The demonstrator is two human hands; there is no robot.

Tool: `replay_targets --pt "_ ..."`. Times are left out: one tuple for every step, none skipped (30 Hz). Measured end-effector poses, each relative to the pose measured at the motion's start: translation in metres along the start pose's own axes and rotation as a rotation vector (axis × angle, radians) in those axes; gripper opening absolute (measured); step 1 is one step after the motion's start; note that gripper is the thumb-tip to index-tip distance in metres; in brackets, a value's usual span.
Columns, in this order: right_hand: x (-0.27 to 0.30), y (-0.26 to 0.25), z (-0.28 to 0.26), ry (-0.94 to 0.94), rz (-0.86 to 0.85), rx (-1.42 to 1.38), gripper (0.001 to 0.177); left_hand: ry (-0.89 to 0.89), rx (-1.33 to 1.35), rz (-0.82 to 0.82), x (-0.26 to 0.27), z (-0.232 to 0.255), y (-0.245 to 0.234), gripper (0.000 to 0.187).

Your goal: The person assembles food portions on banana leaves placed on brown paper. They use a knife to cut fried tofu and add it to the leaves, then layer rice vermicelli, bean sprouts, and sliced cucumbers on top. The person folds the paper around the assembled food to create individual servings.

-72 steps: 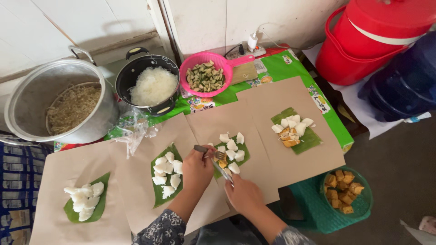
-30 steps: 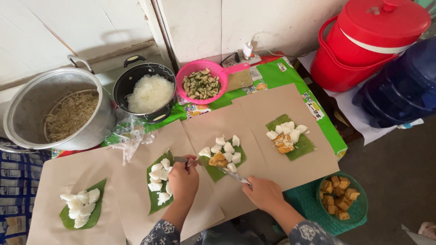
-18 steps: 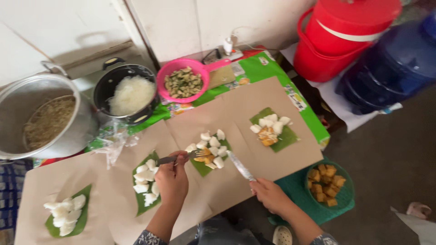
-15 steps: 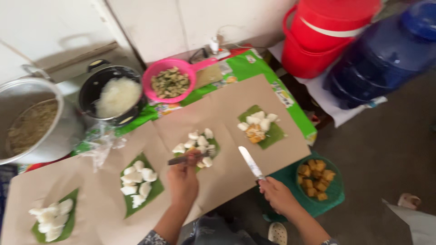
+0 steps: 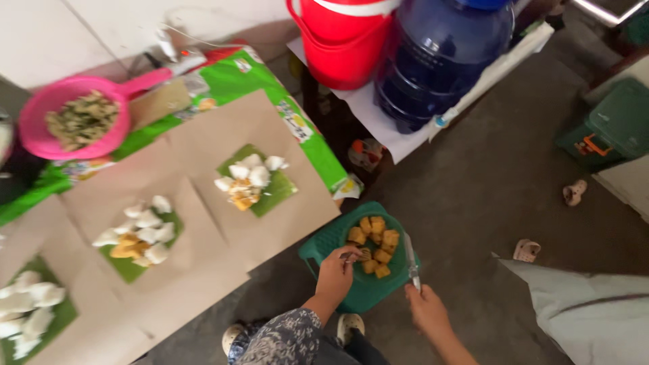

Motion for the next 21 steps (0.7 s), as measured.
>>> replay_targets --pt "-0.006 0.001 0.011 -0.007 -0.021 -0.019 0.037 -0.107 -0.064 -0.017 -0.005 -0.019 0.013 0.023" --pt "-0.012 0.002 0.018 -0.034 -0.014 0.005 0.038 0.037 -0.089 0.033 -0.010 -0.032 0.024 0.022" --pt "-0.019 0.002 0.023 -0.062 -0.004 0.028 0.039 0.183 -0.112 0.081 -0.016 -0.045 0.034 0.022" --pt "-0.025 0.001 0.027 -0.090 0.005 0.052 0.040 0.330 -0.133 0.130 -0.020 -0.057 0.043 0.022" --pt "-0.028 0.000 0.033 -0.047 -0.019 0.029 0.038 0.258 -0.166 0.106 -0.022 -0.071 0.052 0.022" --pt "-0.029 0.000 0.039 -0.004 -0.042 0.005 0.037 0.186 -0.198 0.081 -0.025 -0.085 0.059 0.022" --pt "-0.030 0.000 0.043 0.038 -0.067 -0.019 0.035 0.114 -0.232 0.057 -0.027 -0.098 0.064 0.023" --pt "-0.033 -0.001 0.045 0.028 -0.086 -0.024 0.036 0.131 -0.247 0.057 -0.029 -0.107 0.069 0.023" --pt "-0.036 -0.002 0.048 0.019 -0.105 -0.030 0.037 0.147 -0.262 0.055 -0.032 -0.116 0.073 0.023" --pt "-0.038 -0.003 0.052 0.010 -0.125 -0.035 0.038 0.164 -0.278 0.053 -0.034 -0.123 0.078 0.023" --pt "-0.040 -0.003 0.055 0.007 -0.131 -0.036 0.036 0.178 -0.301 0.034 -0.035 -0.129 0.082 0.024" --pt "-0.042 -0.003 0.058 0.005 -0.138 -0.036 0.035 0.191 -0.324 0.015 -0.037 -0.134 0.085 0.025" --pt "-0.044 -0.002 0.061 0.000 -0.143 -0.039 0.034 0.208 -0.348 -0.003 -0.039 -0.139 0.087 0.026" --pt "-0.046 0.000 0.065 -0.003 -0.139 -0.017 0.035 0.201 -0.353 -0.016 -0.041 -0.143 0.088 0.026" --pt "-0.048 0.002 0.069 -0.007 -0.133 0.005 0.037 0.195 -0.358 -0.028 -0.042 -0.146 0.090 0.027" --pt "-0.048 0.004 0.073 -0.012 -0.128 0.028 0.038 0.189 -0.362 -0.040 -0.042 -0.150 0.091 0.027" --pt "-0.050 0.006 0.078 -0.021 -0.122 0.027 0.039 0.178 -0.351 -0.035 -0.044 -0.152 0.093 0.027" --pt "-0.050 0.009 0.083 -0.030 -0.117 0.027 0.041 0.166 -0.341 -0.031 -0.044 -0.153 0.094 0.028" --pt "-0.053 0.012 0.086 -0.039 -0.109 0.024 0.042 0.158 -0.330 -0.027 -0.047 -0.152 0.095 0.028" --pt "-0.057 0.014 0.089 -0.032 -0.119 -0.009 0.040 0.117 -0.302 0.008 -0.051 -0.151 0.095 0.025" --pt "-0.056 0.017 0.094 -0.026 -0.133 -0.039 0.037 0.073 -0.275 0.047 -0.052 -0.148 0.095 0.023"
Point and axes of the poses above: each hand's wrist, its own x-axis away from the middle knuckle, its own y-axis out of the palm, z = x × y, the point moved 2 cm from there along -x, towards the middle knuckle, and after that the axes turned 10 degrees about x, right-handed, at the moved point
